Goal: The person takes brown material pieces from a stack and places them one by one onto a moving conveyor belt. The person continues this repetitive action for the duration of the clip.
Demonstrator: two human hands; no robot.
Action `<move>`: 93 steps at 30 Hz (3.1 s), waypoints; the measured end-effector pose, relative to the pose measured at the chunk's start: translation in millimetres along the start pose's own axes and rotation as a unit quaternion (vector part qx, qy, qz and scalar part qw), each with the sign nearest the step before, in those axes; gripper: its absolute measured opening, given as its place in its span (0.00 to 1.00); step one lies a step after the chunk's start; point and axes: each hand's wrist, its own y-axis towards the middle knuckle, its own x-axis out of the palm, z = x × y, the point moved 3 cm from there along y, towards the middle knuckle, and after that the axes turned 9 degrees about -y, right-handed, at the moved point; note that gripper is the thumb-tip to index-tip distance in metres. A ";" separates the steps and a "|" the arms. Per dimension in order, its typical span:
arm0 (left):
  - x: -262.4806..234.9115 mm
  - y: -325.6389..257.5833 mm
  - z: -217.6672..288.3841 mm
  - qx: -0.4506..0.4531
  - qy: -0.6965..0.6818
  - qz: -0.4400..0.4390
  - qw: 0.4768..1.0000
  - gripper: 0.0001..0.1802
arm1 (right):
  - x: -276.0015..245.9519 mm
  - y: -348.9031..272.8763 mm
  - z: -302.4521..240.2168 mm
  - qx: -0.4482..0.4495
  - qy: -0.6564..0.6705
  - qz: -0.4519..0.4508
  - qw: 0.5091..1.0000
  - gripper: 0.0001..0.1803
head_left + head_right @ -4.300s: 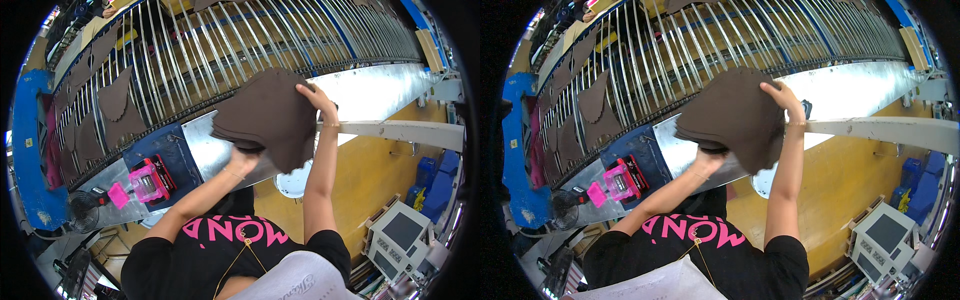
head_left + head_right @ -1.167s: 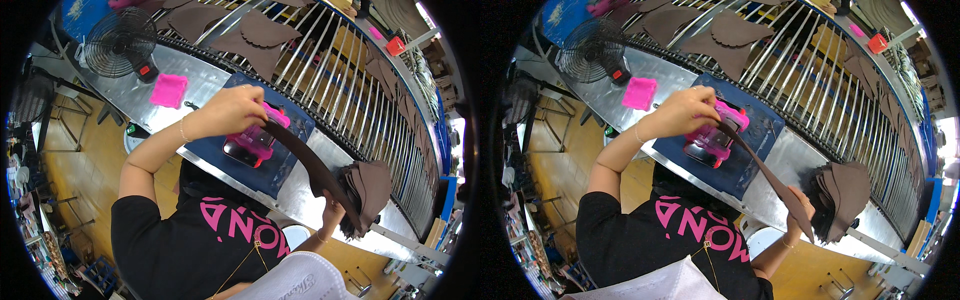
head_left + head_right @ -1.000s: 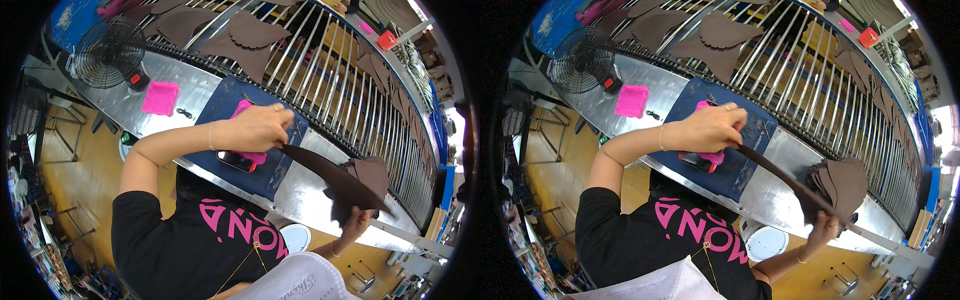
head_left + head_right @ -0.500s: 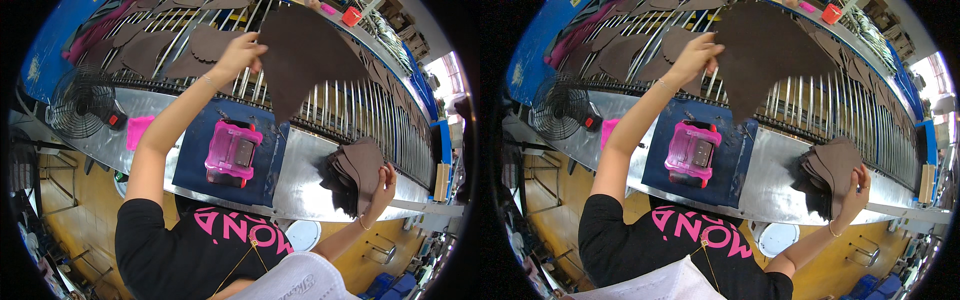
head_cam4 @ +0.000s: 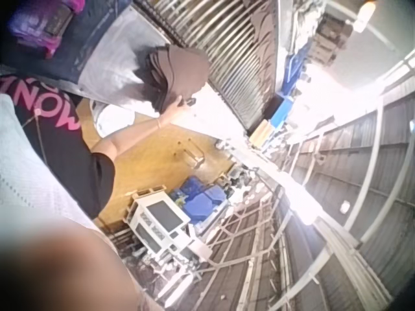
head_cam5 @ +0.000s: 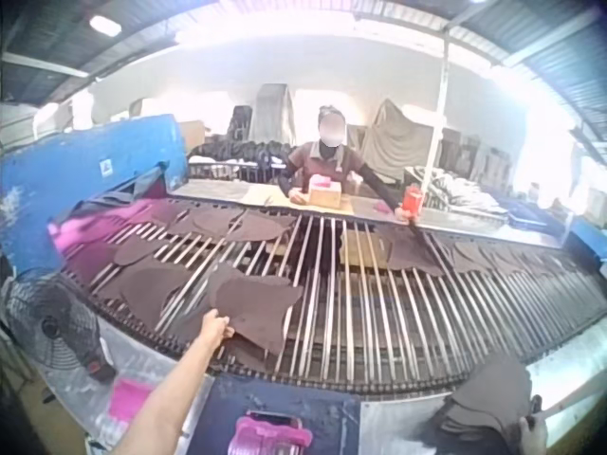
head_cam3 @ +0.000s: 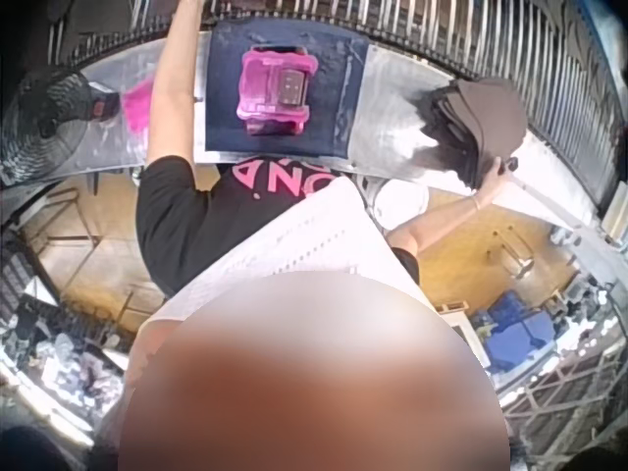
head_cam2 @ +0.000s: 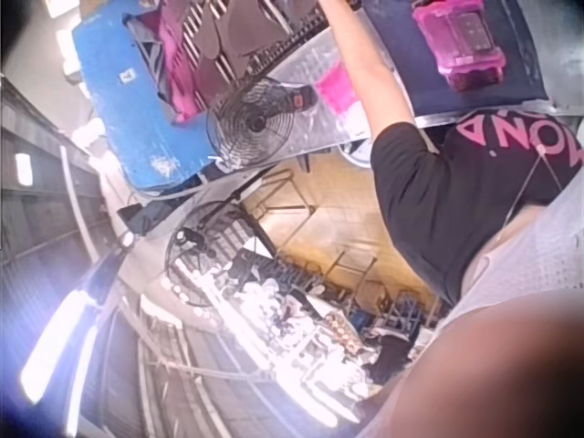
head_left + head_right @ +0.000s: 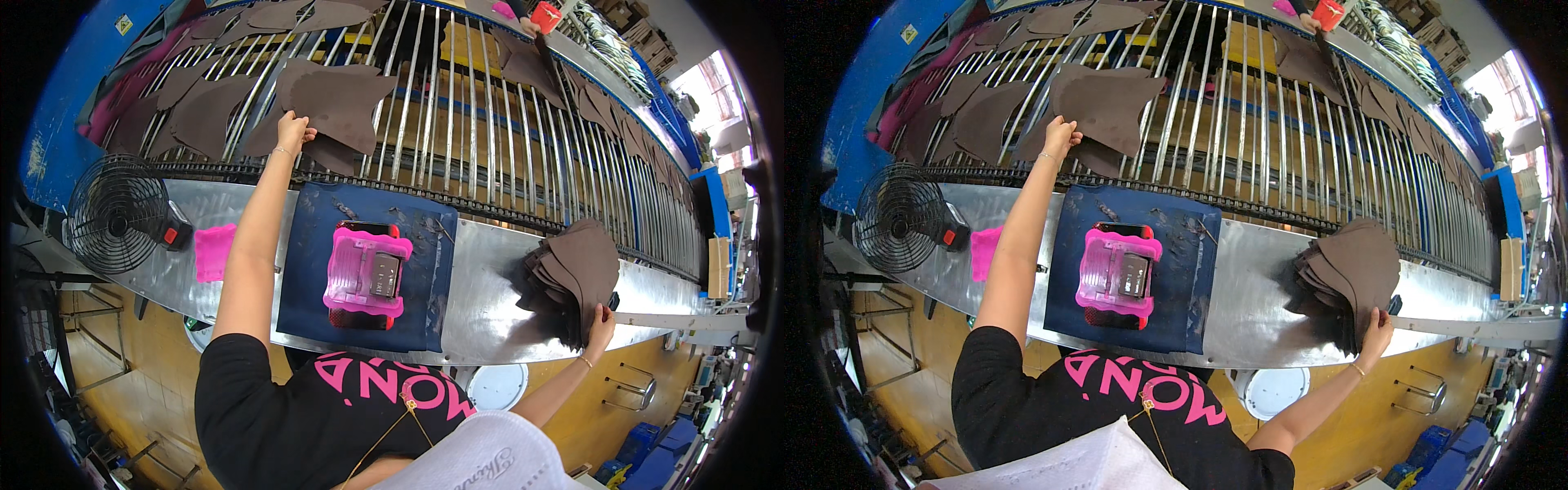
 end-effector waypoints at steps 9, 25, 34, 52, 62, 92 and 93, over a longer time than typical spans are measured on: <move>-47.1 -29.7 37.4 0.334 0.395 0.123 0.847 0.44 | -12.7 5.6 -63.7 -0.009 -0.168 0.059 0.984 0.26; 46.3 -196.4 111.0 0.165 0.232 -0.164 0.944 0.31 | -29.6 -18.0 -60.2 0.014 -0.257 0.143 0.956 0.12; 57.3 -214.0 110.1 0.160 0.226 -0.205 0.939 0.30 | -9.3 -9.0 -46.3 0.051 -0.177 0.108 0.977 0.27; 112.1 -305.6 139.7 0.355 0.185 -0.341 0.851 0.25 | -138.2 -111.2 -207.4 -0.178 0.432 0.059 0.882 0.21; 2.1 -314.1 192.8 0.224 0.100 -0.240 0.939 0.14 | -73.4 -202.7 -353.3 -0.396 0.452 -0.130 0.788 0.15; 105.9 -364.6 118.2 0.372 0.442 -0.432 0.693 0.08 | -42.6 -157.7 -166.9 -0.274 0.292 -0.171 0.900 0.07; 116.4 -370.0 116.0 0.358 0.470 -0.446 0.673 0.10 | -49.1 -155.7 -158.4 -0.234 0.409 -0.153 0.868 0.05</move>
